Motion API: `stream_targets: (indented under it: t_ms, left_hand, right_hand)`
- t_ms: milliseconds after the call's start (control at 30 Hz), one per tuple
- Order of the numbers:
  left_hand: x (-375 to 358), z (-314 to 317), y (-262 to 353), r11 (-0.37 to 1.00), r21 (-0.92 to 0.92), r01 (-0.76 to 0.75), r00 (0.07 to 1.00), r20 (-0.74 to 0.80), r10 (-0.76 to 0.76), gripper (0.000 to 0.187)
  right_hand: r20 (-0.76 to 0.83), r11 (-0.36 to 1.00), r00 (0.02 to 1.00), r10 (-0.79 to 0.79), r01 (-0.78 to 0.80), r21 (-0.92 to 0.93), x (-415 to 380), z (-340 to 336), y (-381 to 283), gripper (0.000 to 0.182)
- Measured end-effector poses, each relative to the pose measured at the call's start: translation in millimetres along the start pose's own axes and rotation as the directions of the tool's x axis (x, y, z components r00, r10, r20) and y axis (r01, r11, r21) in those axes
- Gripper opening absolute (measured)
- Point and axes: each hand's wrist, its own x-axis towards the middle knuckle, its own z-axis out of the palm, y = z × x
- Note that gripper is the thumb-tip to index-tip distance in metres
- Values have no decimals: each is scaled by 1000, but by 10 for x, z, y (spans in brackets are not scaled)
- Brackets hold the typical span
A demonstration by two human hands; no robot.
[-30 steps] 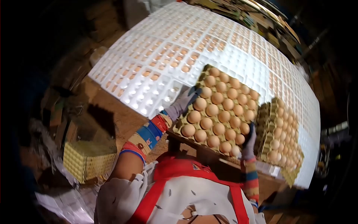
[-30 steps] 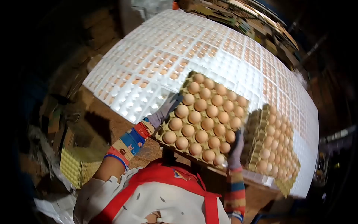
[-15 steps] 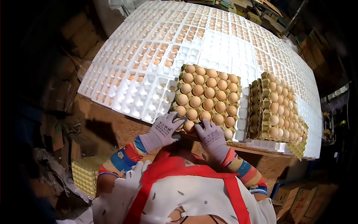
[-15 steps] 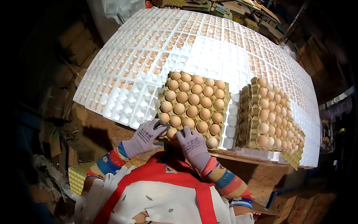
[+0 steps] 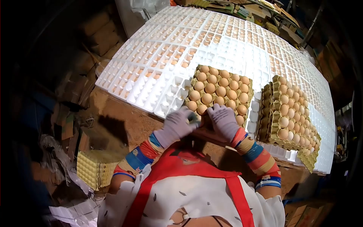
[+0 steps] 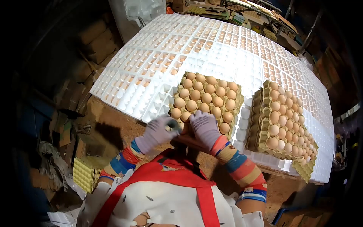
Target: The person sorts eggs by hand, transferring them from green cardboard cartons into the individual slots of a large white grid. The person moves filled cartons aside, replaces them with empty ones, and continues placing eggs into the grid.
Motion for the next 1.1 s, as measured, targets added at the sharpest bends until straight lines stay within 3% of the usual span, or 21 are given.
stream_targets:
  t_ms: [67, 133, 167, 233, 267, 333, 367, 433, 467, 500, 567, 633, 667, 700, 767, 833, 867, 900, 967, 1033, 1100]
  left_hand:
    - [-69, 214, 65, 811, 534, -241, 963, 28, 268, 59]
    - [33, 265, -84, 877, 404, -258, 961, 16, 275, 59]
    - [52, 259, -162, 905, 337, -261, 962, 16, 272, 59]
    - [84, 206, -439, 957, -157, -245, 969, -58, 238, 54]
    - [84, 97, -520, 802, -591, -87, 996, -35, 83, 56]
    - [102, -221, -539, 94, -993, 72, 996, 68, -54, 61]
    - [143, -286, -562, 194, -980, 37, 998, 25, -65, 60]
    - [374, -274, -751, 725, -677, -122, 991, -47, 123, 59]
    - [394, -290, -604, 959, -241, -151, 988, -15, 152, 61]
    - [414, -306, -457, 951, 253, -180, 983, 17, 181, 63]
    - [469, -221, -299, 790, 585, -184, 983, 119, 140, 62]
    - [551, -213, -409, 821, 520, -235, 972, 102, 214, 59]
    - [596, -291, -414, 876, 428, -223, 975, 109, 195, 58]
    - [622, -330, -442, 922, 328, -204, 977, 120, 174, 57]
    - [653, -272, -767, 976, -38, -216, 974, -84, 212, 54]
    - [609, -369, -1053, 576, -802, 157, 985, 165, -39, 50]
    - [569, -552, -1235, 269, -903, 335, 938, 347, -5, 44]
    - [457, -521, -1567, 150, -958, 244, 958, 262, 115, 46]
    - [426, -626, -2179, -405, -770, 493, 869, 457, 189, 45]
    - [198, -878, -2428, 173, -974, 143, 972, 105, -210, 37]
    - [301, -1199, -2958, 290, -895, 339, 877, 190, -441, 35]
  right_hand:
    - [-29, 954, 999, 17, -8, 301, -49, -193, 251, 31]
    - [-11, 279, 984, 178, -40, 959, -197, -187, 545, 45]
    - [15, -214, 978, 208, 31, 976, -250, -150, 599, 50]
    - [78, -254, 980, 182, -29, 967, -317, -331, 500, 49]
    - [88, -188, 993, 73, -73, 980, -287, -263, 513, 44]
    - [-76, 578, 991, 113, -3, 816, -171, -227, 262, 45]
    - [-114, 890, 984, 134, -69, 451, -114, -303, 43, 47]
    - [43, 981, 983, 179, -182, 62, 91, -310, -264, 55]
    - [48, 982, 981, 186, -187, 17, 164, -222, -324, 56]
    - [50, 981, 980, 194, -192, -29, 233, -130, -370, 56]
    - [4, 981, 983, 183, -183, 65, 259, -132, -333, 53]
    - [-70, 888, 936, 344, -300, 347, 217, -187, -218, 50]
    - [-118, 732, 868, 482, -326, 598, 189, -6, -92, 46]
    - [64, 248, 802, 594, -258, 934, 178, 21, -79, 44]
    - [65, -129, 778, 625, 21, 991, 58, 299, -74, 44]
    - [342, -780, 871, 352, 71, 622, 220, -36, -256, 46]
    - [284, -949, 945, 159, 68, 308, 401, -171, -474, 47]
    - [300, -890, 926, 228, 74, 450, 518, -61, -659, 50]
    - [373, -788, 899, 232, -51, 613, 752, 30, -1020, 48]
    - [409, -635, 890, 201, -199, 746, 1070, 208, -1308, 45]
    - [195, 29, 938, 287, -213, 977, 1461, 434, -1581, 47]
